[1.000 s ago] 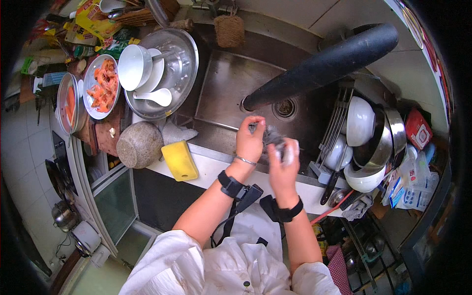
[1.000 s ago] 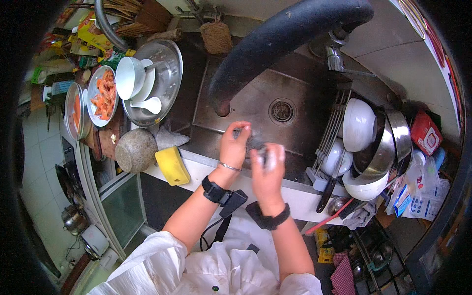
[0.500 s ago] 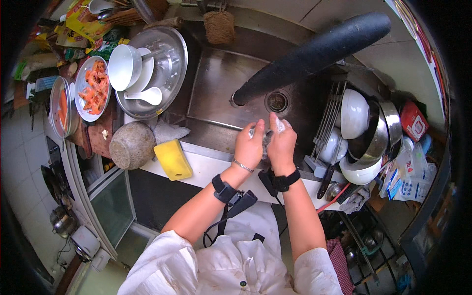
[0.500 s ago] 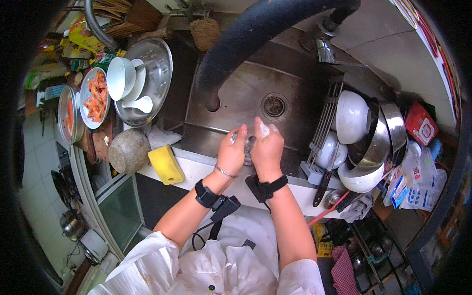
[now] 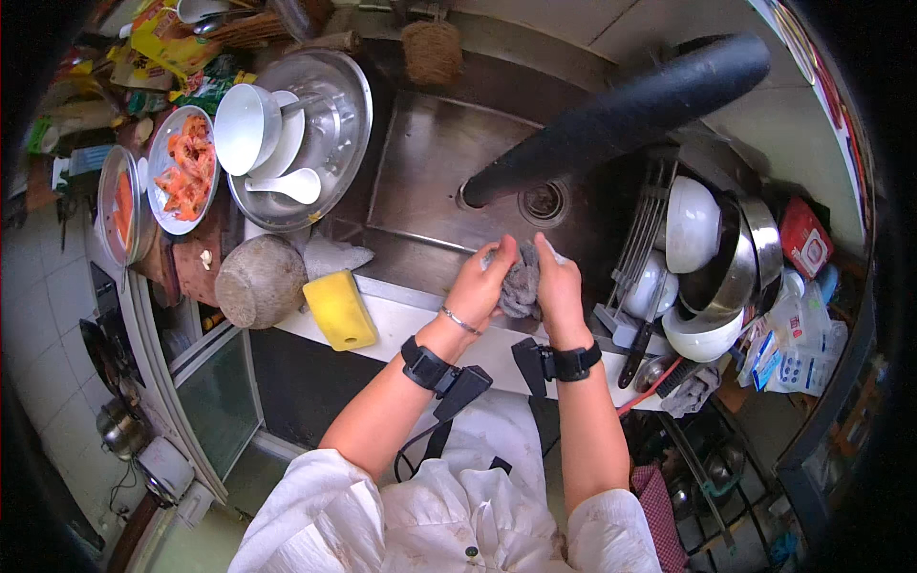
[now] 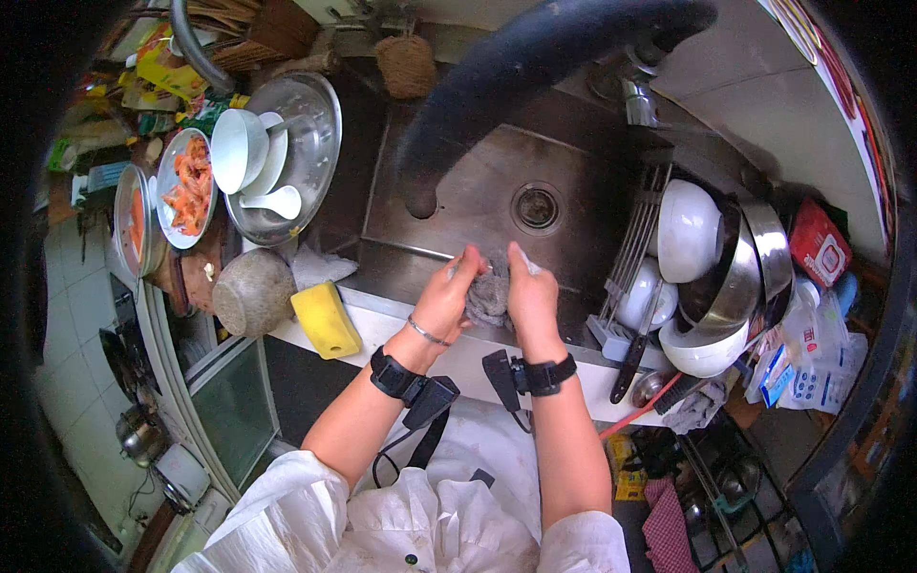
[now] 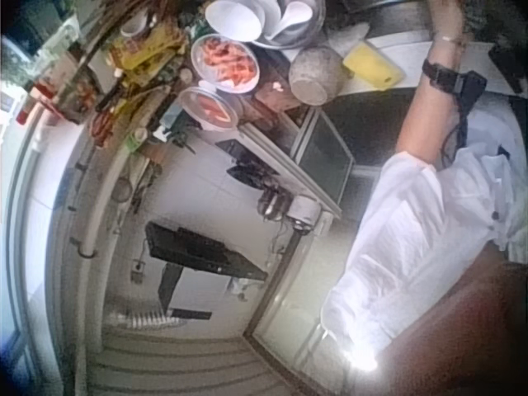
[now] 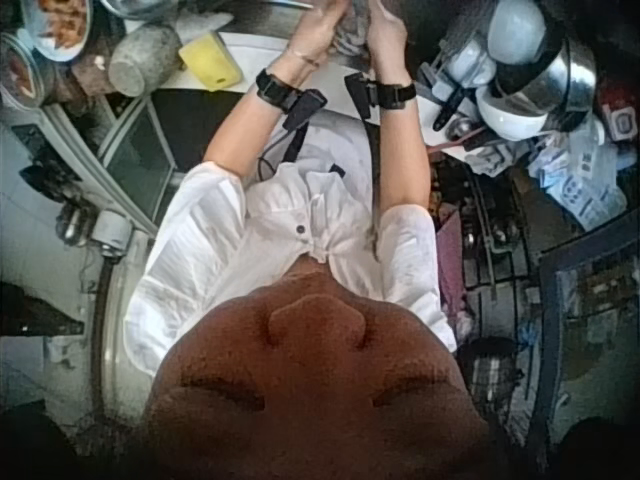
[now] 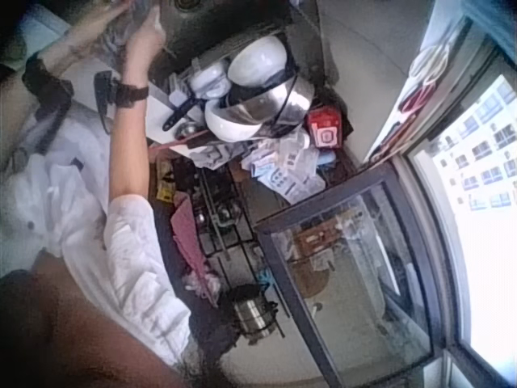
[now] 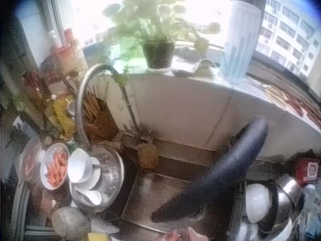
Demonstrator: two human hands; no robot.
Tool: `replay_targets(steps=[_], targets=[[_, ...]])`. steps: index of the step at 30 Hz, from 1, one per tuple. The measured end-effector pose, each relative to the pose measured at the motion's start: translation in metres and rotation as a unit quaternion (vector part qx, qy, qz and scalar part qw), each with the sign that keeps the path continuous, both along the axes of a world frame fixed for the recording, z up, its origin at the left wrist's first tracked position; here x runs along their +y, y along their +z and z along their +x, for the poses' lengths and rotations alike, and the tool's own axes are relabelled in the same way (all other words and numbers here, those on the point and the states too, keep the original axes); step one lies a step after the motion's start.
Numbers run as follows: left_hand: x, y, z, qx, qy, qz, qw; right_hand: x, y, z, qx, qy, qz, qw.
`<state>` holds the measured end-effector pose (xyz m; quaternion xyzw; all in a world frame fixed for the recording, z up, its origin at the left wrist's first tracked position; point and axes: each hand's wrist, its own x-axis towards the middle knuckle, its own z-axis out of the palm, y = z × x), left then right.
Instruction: The person cleans a sink and a drain strainer by hand using a sponge and a cloth, then rinses the sink basin and faucet with water.
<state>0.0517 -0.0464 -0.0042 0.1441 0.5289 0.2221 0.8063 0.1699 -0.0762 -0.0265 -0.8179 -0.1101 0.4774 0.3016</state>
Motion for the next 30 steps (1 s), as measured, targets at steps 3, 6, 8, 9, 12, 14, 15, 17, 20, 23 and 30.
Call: replay_targets(steps=[3,6,8,9,12,14,15,17,20,23,30], targets=[[-0.001,-0.011,-0.005,-0.032,-0.032,0.067,0.997,-0.006,0.007,0.004,0.084,-0.052,0.054,0.994],[0.005,-0.012,-0.008,0.019,-0.055,0.114,0.992,-0.011,0.023,-0.004,0.059,-0.056,0.115,0.990],[0.008,-0.016,-0.008,0.087,-0.036,0.133,0.987,-0.014,0.028,-0.010,-0.041,-0.002,0.178,0.983],[0.008,-0.021,-0.007,0.153,-0.017,0.153,0.976,-0.019,0.030,-0.018,-0.050,-0.002,0.202,0.978],[0.005,-0.011,0.003,0.236,-0.059,0.206,0.948,-0.019,0.037,-0.044,-0.180,0.147,0.284,0.930],[-0.005,-0.009,0.009,0.181,-0.016,0.201,0.963,-0.007,0.028,-0.037,-0.196,0.168,0.283,0.924],[-0.010,-0.010,0.014,0.171,-0.002,0.241,0.955,0.004,0.020,-0.022,-0.152,0.146,0.253,0.944],[-0.011,-0.009,0.014,0.161,-0.002,0.259,0.952,0.014,0.012,-0.014,-0.117,0.124,0.204,0.964],[0.002,-0.031,0.005,0.137,0.016,0.116,0.984,0.003,0.039,-0.048,-0.189,0.152,0.249,0.938],[-0.008,-0.039,0.007,0.176,-0.012,0.161,0.971,0.007,0.027,-0.040,-0.192,0.173,0.209,0.943],[0.016,-0.027,0.001,0.084,0.009,0.147,0.986,0.004,0.033,-0.052,-0.174,0.134,0.267,0.938]])
